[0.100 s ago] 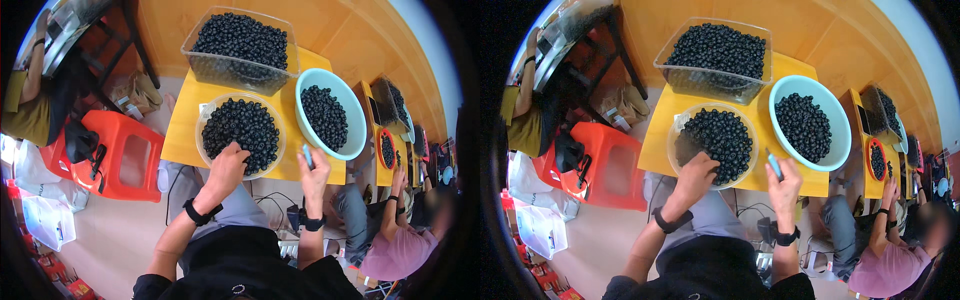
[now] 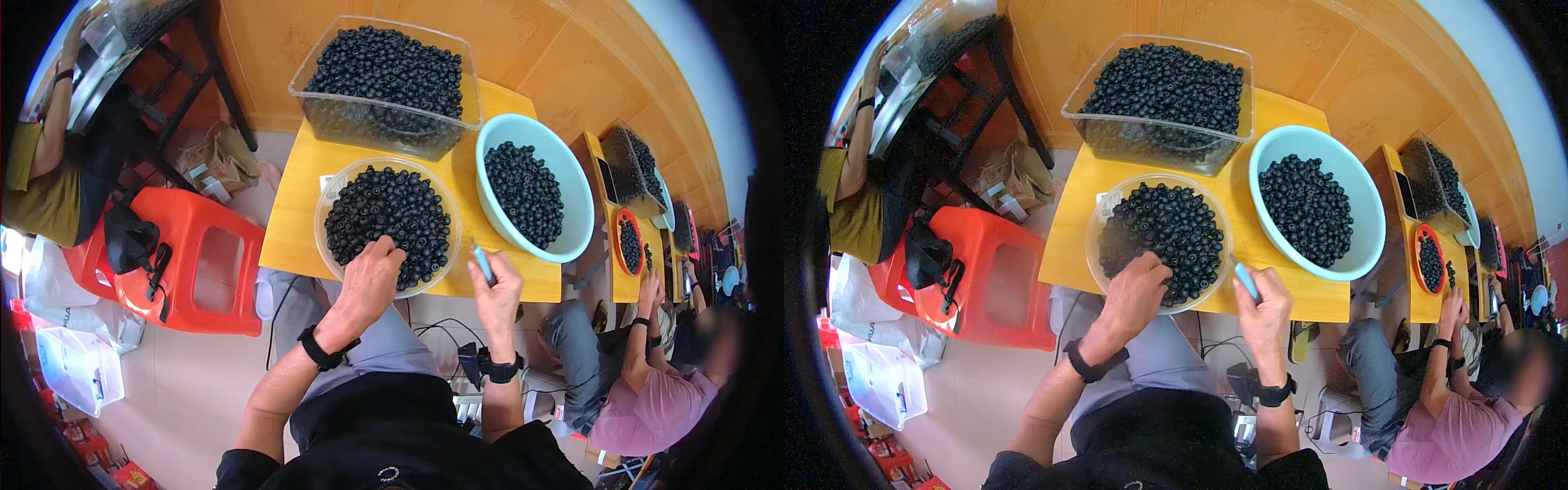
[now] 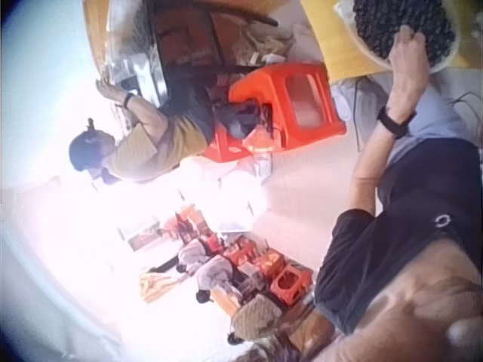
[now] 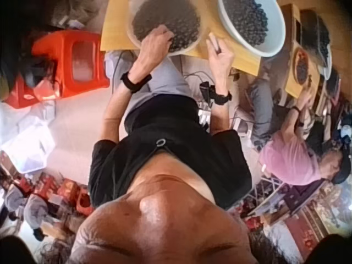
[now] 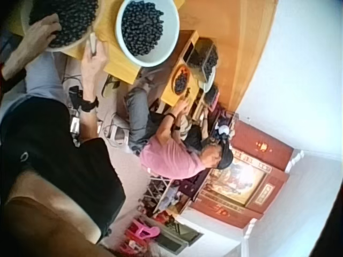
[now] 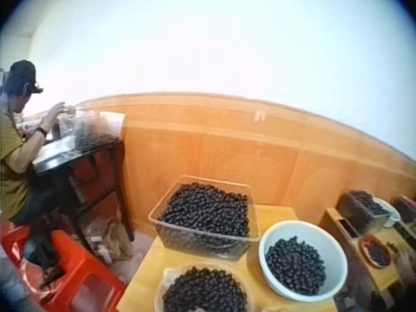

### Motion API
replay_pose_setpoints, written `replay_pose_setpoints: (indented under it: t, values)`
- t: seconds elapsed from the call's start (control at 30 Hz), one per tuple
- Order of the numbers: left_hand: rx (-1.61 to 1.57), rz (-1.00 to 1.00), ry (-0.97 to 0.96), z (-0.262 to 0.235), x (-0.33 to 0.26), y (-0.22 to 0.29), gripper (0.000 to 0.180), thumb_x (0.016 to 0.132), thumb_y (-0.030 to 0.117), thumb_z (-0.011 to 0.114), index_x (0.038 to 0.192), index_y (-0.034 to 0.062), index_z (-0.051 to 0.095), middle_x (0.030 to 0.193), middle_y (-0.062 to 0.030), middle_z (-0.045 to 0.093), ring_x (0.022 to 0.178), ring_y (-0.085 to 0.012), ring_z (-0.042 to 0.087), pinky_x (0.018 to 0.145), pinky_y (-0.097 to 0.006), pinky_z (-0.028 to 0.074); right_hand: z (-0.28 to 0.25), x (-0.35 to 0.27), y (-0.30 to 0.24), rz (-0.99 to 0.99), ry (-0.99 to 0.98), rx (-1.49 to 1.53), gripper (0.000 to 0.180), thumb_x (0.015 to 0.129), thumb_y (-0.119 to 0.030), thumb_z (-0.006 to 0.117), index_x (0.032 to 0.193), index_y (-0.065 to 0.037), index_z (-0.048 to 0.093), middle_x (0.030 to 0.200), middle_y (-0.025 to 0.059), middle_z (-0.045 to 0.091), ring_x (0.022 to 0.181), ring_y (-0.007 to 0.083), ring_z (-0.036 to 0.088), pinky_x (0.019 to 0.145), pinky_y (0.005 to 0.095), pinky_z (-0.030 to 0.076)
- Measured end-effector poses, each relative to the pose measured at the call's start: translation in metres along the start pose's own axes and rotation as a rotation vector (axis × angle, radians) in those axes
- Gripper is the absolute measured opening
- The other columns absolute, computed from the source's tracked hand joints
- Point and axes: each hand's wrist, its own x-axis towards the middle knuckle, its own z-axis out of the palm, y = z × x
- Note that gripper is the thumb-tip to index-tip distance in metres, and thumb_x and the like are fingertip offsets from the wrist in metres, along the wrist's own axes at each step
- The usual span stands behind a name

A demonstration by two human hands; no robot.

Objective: Sorting through blueberries in a container and using a tool to pick out debris or stems.

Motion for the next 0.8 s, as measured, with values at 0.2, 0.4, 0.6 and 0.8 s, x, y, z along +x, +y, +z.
replay_pose_setpoints:
  t: [0.2,0.4,0.6,0.8]
  values:
    - [0.132,0.111,-0.046,0.000,-0.003,0.003,0.007,0.073,0.000,0.052,0.078,0.0038,0.054,0.083,-0.0120,0.051,0.081,-0.0308,0.054,0.070,-0.040,0.046,0.009,-0.008,-0.003,0.030,-0.058,0.007,0.015,0.076,-0.001,0.066,0.090,0.003,0.065,0.066,0.0106,0.054,0.054,0.0199,0.050,0.050,0.0299,0.038]
    - [0.162,0.194,0.016,0.003,-0.008,0.006,0.010,0.069,-0.002,0.051,0.077,0.0036,0.048,0.078,-0.0122,0.049,0.077,-0.0318,0.052,0.066,-0.041,0.045,0.014,-0.013,-0.011,0.027,-0.090,0.017,0.013,0.077,-0.001,0.065,0.089,0.003,0.065,0.068,0.0121,0.056,0.056,0.0227,0.054,0.052,0.0306,0.040]
    - [0.192,0.190,-0.059,-0.003,-0.001,0.000,0.011,0.071,-0.002,0.052,0.081,0.0017,0.052,0.078,-0.0136,0.053,0.076,-0.0318,0.054,0.067,-0.038,0.047,0.019,-0.014,-0.016,0.049,-0.135,0.016,0.014,0.077,-0.001,0.065,0.090,0.003,0.064,0.069,0.0124,0.057,0.057,0.0221,0.055,0.053,0.0301,0.041]
    - [-1.324,-0.446,-0.101,-0.043,-0.010,-0.001,0.017,0.086,0.007,0.059,0.102,0.0001,0.061,0.093,-0.0078,0.064,0.080,-0.0162,0.063,0.073,-0.029,0.051,0.019,-0.014,-0.029,-0.024,-0.157,0.185,0.020,0.079,-0.005,0.064,0.098,0.002,0.063,0.070,0.0110,0.057,0.056,0.0198,0.054,0.051,0.0294,0.040]
